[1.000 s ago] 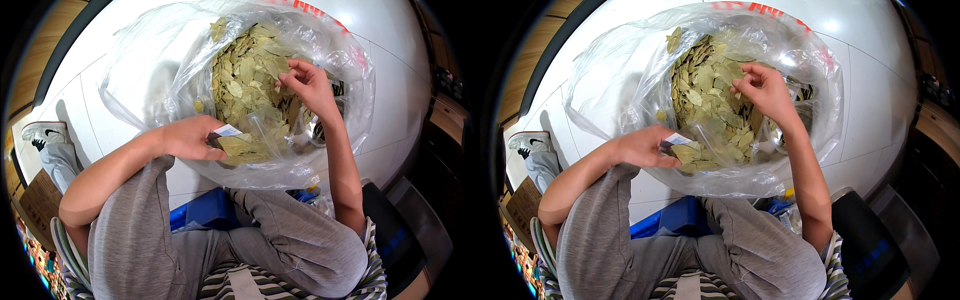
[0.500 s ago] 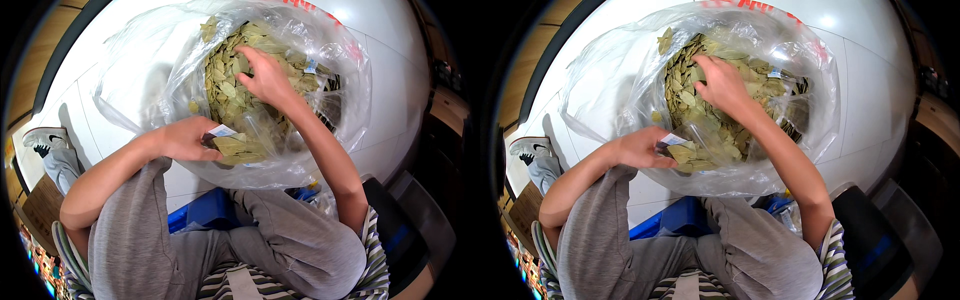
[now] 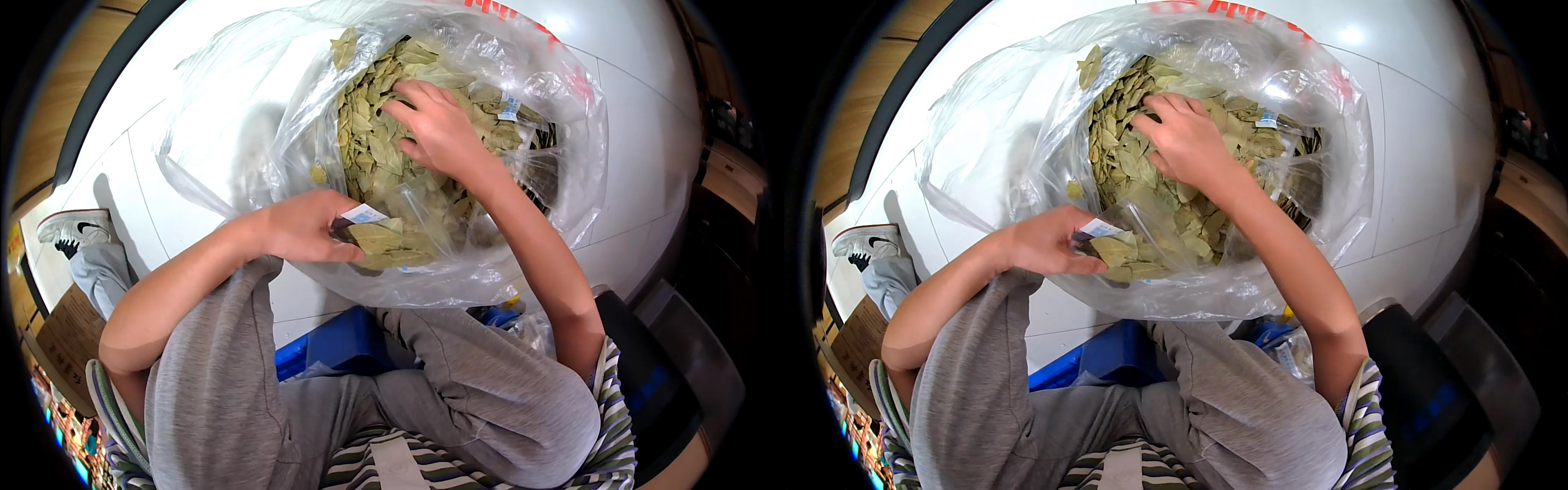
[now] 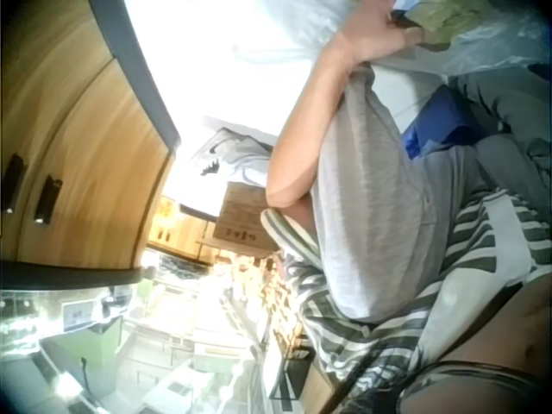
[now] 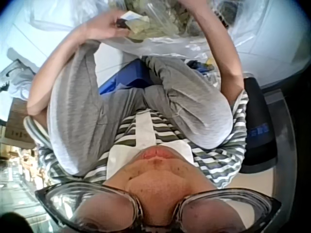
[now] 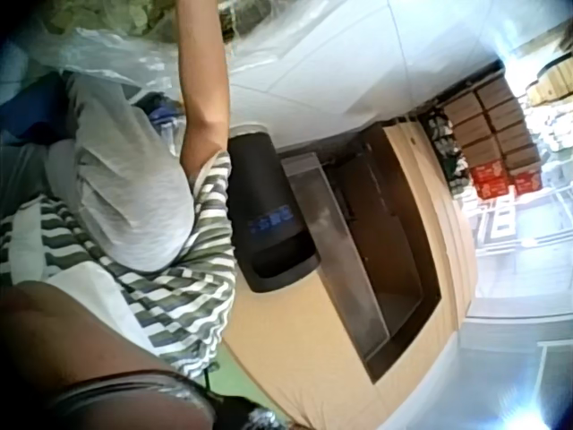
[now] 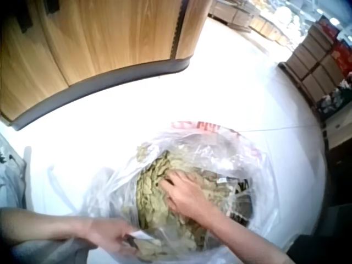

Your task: The person sits cross-legged and repeatedly picks dried green leaves from a large clear plastic bag, places them into small clear plastic bags, and returns the small bags to the larger bag. The person handles the leaves and small bags by hand without using tools.

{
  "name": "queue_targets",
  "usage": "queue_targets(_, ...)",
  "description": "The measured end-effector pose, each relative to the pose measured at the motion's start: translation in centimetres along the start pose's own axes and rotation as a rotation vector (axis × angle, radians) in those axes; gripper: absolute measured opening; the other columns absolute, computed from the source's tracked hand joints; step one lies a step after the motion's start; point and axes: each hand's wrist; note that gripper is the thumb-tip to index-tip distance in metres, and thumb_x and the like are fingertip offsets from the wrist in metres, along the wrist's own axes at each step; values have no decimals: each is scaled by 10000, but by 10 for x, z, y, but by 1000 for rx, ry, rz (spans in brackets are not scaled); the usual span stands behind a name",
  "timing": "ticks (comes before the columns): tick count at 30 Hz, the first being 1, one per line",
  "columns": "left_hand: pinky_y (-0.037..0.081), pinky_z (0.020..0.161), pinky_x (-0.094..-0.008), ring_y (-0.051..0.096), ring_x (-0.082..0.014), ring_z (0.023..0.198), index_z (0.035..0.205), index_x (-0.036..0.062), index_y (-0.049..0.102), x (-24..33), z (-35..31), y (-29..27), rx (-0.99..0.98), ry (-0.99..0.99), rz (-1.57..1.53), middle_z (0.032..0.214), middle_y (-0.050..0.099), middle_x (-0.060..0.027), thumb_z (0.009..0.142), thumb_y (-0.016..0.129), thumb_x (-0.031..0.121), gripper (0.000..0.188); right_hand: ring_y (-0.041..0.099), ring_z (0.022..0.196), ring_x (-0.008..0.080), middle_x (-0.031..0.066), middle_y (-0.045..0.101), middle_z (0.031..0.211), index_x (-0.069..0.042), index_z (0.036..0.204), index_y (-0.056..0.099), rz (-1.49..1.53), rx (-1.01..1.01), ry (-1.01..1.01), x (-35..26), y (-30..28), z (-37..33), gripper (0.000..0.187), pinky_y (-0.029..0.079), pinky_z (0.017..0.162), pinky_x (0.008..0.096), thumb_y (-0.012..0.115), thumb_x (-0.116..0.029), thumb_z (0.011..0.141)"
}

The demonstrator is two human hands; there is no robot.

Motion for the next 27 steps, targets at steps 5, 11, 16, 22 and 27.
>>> queue_targets(5, 531, 776, -300, 669, -150, 870, 1146, 19, 665, -1, -2, 1, 15, 23, -44, 980, 731, -88, 836, 713, 127, 331, 658, 968, 282, 94, 700, 1009, -82, 1007, 697, 122, -42, 113, 19, -8, 4, 187, 511, 865, 381, 701, -99, 821)
queue_targets(11, 535, 773, -305, 674, -164, 870, 1141, 14, 665, 2, -2, -1, 20, 5, 29, 987, 729, -99, 830, 712, 115, 330, 659, 696, 256, 136, 689, 807, -52, 1050, 698, 372, 185, 367, 16, -45, 1, 209, 523, 704, 317, 658, -198, 906)
queue_targets(16, 533, 755, -298, 668, -154, 859, 1136, 3, 662, 1, -1, 0, 24, 51, -17, 980, 728, -92, 847, 705, 121, 315, 686, 770, 265, 166, 707, 842, 5, 1082, 683, 569, 124, 699, 22, -44, -7, 298, 531, 744, 316, 689, -208, 874)
queue_targets(22, 528, 751, -280, 656, -128, 860, 1139, 0, 662, 0, -4, 1, 24, -4, -54, 976, 725, -76, 854, 697, 113, 308, 614, 1092, 289, 161, 648, 1184, -79, 1239, 635, 276, -36, 423, 4, -35, -12, 492, 474, 945, 383, 775, -258, 802)
queue_targets(27, 526, 752, -278, 652, -124, 852, 1138, -1, 662, 3, -1, 1, 18, -14, -52, 971, 725, -73, 853, 696, 112, 308, 524, 1246, 369, 130, 553, 1374, -127, 1223, 641, -43, -92, 252, 3, -11, -20, 440, 423, 1043, 462, 752, -192, 802)
Point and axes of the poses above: each hand's wrist, its own z-axis towards the middle knuckle, its own y-axis out of the palm, x = y × z
